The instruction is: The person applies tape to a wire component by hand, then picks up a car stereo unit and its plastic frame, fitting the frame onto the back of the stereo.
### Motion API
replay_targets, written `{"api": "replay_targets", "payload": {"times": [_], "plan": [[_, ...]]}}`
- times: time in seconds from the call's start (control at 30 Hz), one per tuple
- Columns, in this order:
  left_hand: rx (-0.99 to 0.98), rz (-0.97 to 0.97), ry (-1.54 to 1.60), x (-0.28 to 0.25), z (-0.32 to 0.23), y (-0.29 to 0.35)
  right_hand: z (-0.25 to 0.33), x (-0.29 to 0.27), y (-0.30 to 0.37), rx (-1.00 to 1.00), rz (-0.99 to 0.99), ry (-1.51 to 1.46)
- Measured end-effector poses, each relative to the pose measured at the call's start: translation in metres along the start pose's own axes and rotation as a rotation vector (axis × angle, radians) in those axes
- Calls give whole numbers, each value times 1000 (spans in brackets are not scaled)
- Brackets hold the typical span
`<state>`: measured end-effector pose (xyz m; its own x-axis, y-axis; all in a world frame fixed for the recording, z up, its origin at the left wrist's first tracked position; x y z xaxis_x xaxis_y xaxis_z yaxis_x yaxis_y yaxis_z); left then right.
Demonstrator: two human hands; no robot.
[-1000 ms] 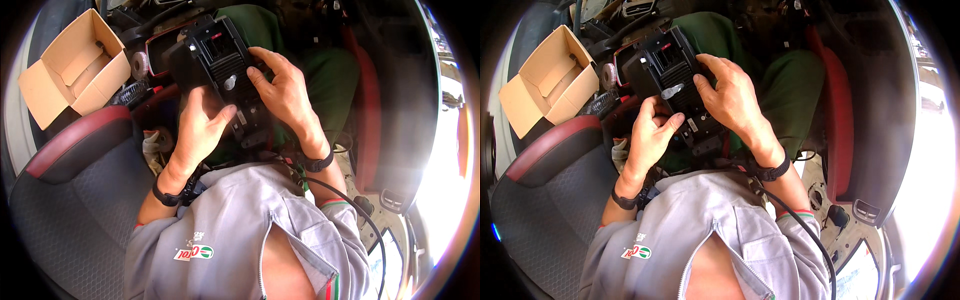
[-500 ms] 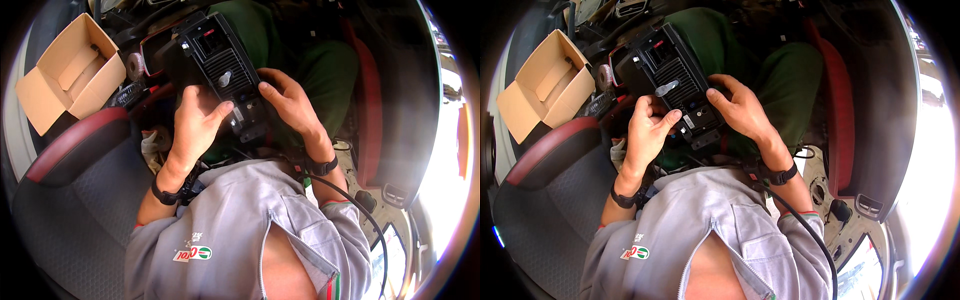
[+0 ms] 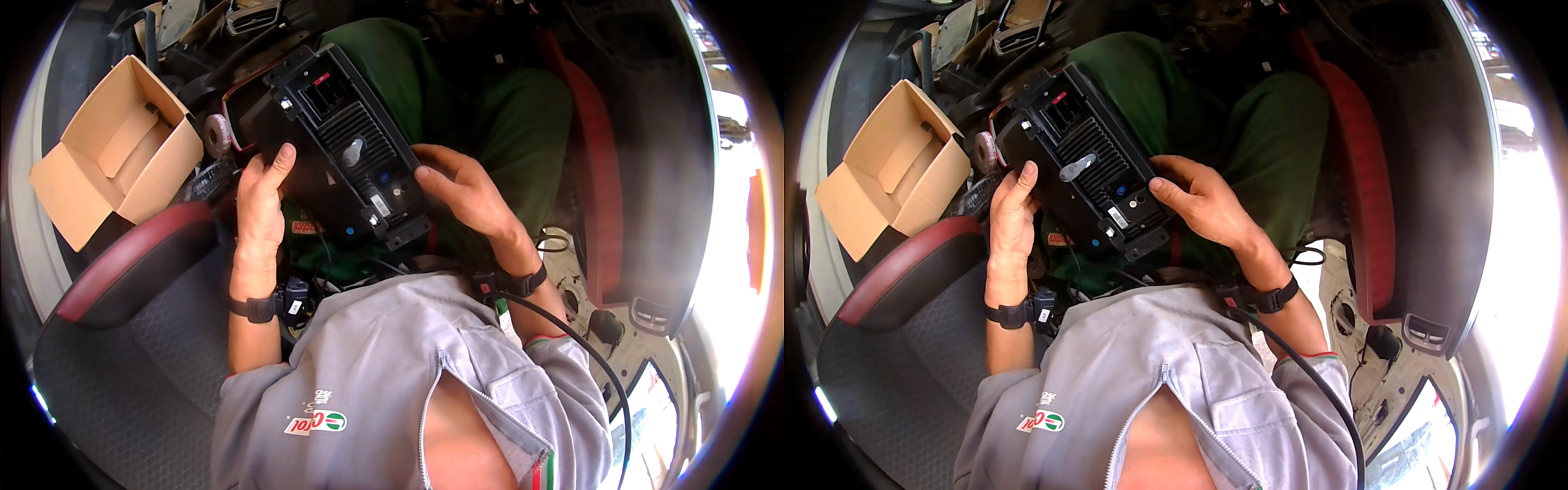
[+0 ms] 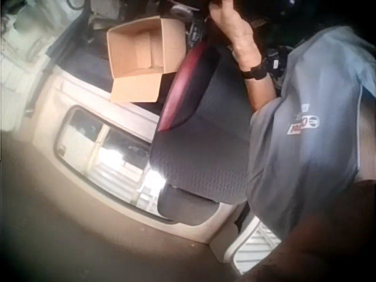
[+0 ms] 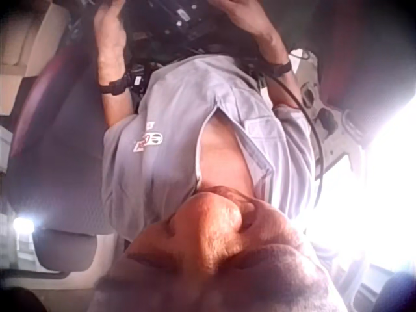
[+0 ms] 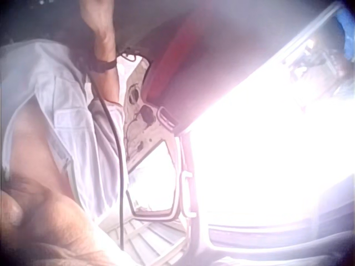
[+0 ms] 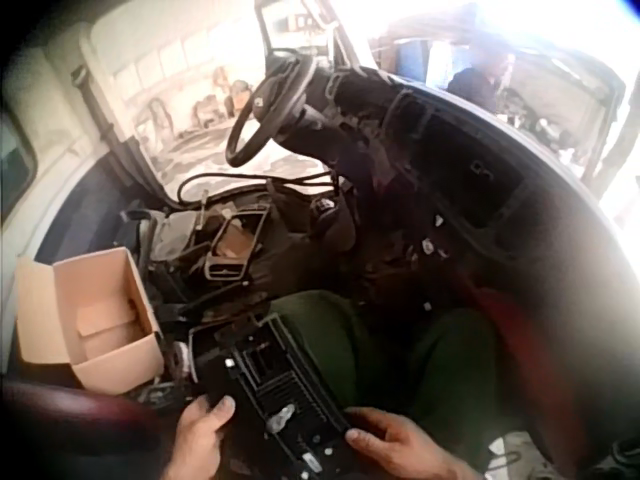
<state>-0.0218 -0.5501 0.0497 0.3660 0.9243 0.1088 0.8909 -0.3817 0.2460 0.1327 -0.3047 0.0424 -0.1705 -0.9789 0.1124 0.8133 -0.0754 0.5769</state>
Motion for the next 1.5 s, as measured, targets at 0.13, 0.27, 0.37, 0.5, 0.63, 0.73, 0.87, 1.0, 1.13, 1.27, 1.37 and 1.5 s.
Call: {"api": "replay_targets", "payload": {"times": [0.13,0.27,0.37,0.5,0.63,0.73,0.87,1.0,1.13,1.27,1.37,1.5], "plan": [[-18,1,58,8,1,5,-1,-7,2,54,-14,-214],[-154,-15,88,7,12,11,-2,-17,-1,77,-48,-377],[-158,-14,83,10,16,13,-3,-23,-4,74,-55,-433],[-134,-67,101,22,9,18,-4,-25,-4,72,-53,-436],[-159,-24,120,18,1,21,-5,-27,-3,99,-58,-475],[-118,-21,133,20,-15,24,-11,-31,-9,140,-36,-553],[-35,-10,147,39,-37,26,-14,-35,-13,161,58,-665],[-35,67,125,49,-48,26,-14,-39,-11,163,82,-779],[8,30,75,59,-56,29,-19,-40,-15,205,116,-828],[-45,73,40,50,-51,32,-14,-38,-12,216,99,-817],[-32,93,86,48,-51,32,-19,-41,-15,236,126,-817],[-38,86,81,51,-53,31,-23,-42,-19,237,127,-804]]}}
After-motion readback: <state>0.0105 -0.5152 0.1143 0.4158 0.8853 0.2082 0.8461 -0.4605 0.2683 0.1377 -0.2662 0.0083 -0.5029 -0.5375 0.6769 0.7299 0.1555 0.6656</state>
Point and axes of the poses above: each hand's wrist, its own y-axis away from the middle knuckle, its own x-axis out of the palm, z = x × y, the point moved 3 cm from there along -y, towards the middle knuckle, and after that the axes turned 14 degrees about x, right-handed, at the moved point
